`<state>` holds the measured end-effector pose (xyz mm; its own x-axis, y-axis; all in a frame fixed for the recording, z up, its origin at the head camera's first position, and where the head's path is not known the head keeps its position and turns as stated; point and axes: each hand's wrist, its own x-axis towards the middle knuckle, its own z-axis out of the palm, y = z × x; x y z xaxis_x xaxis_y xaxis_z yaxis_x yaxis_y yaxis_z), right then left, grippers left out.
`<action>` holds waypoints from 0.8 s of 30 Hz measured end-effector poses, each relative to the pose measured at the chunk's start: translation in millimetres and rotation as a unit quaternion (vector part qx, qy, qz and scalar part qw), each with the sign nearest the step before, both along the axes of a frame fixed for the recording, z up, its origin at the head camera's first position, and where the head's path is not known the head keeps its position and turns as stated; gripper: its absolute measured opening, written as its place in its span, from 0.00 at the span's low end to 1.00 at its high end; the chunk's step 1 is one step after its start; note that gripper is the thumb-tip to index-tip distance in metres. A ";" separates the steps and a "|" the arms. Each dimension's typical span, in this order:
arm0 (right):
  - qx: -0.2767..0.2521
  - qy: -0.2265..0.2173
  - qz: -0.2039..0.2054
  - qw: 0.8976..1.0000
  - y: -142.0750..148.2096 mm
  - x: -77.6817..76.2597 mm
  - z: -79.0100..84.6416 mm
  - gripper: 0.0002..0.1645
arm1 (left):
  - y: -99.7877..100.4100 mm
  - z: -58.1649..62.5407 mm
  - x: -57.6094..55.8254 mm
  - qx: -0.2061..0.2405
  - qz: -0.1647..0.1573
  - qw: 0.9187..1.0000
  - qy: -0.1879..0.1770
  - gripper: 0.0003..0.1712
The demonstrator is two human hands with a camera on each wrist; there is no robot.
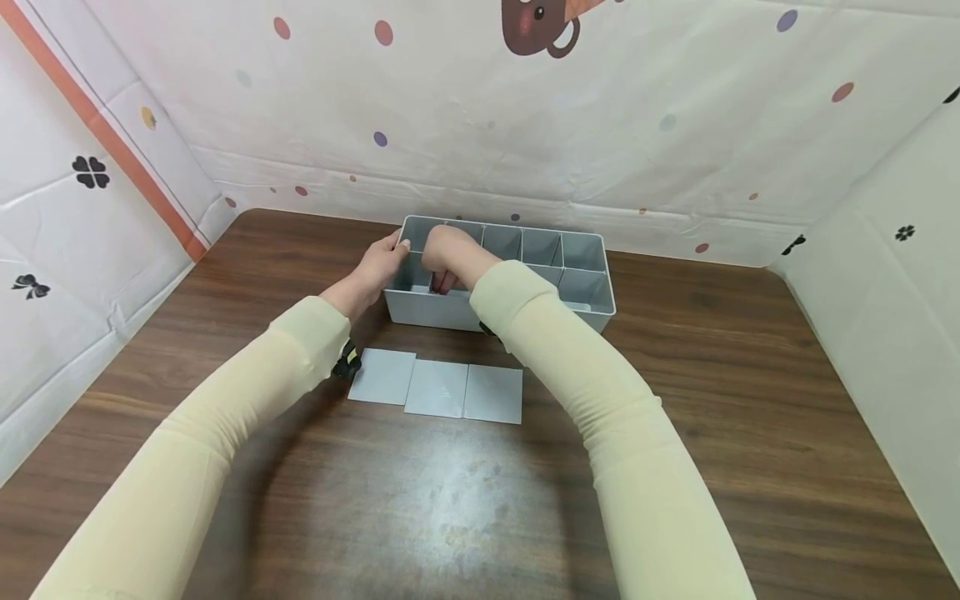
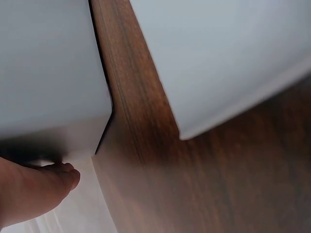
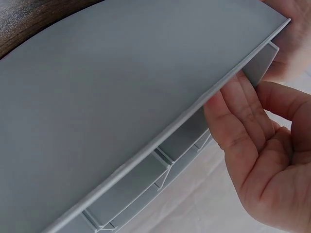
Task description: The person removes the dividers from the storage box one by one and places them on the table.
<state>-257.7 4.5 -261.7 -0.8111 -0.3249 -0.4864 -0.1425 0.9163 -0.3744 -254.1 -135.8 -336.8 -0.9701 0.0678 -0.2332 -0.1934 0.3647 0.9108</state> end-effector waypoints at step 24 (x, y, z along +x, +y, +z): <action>-0.004 0.000 0.002 1.000 2.0 0.0 7.5 0.22 | 0.3 -4.0 -3.8 -0.007 0.008 1.000 0.009 0.32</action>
<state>-257.8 6.5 -254.2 -0.8093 -0.3324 -0.4843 -0.1460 0.9124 -0.3823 -257.9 -135.5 -340.8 -0.9752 0.0487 -0.2159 -0.1827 0.3736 0.9094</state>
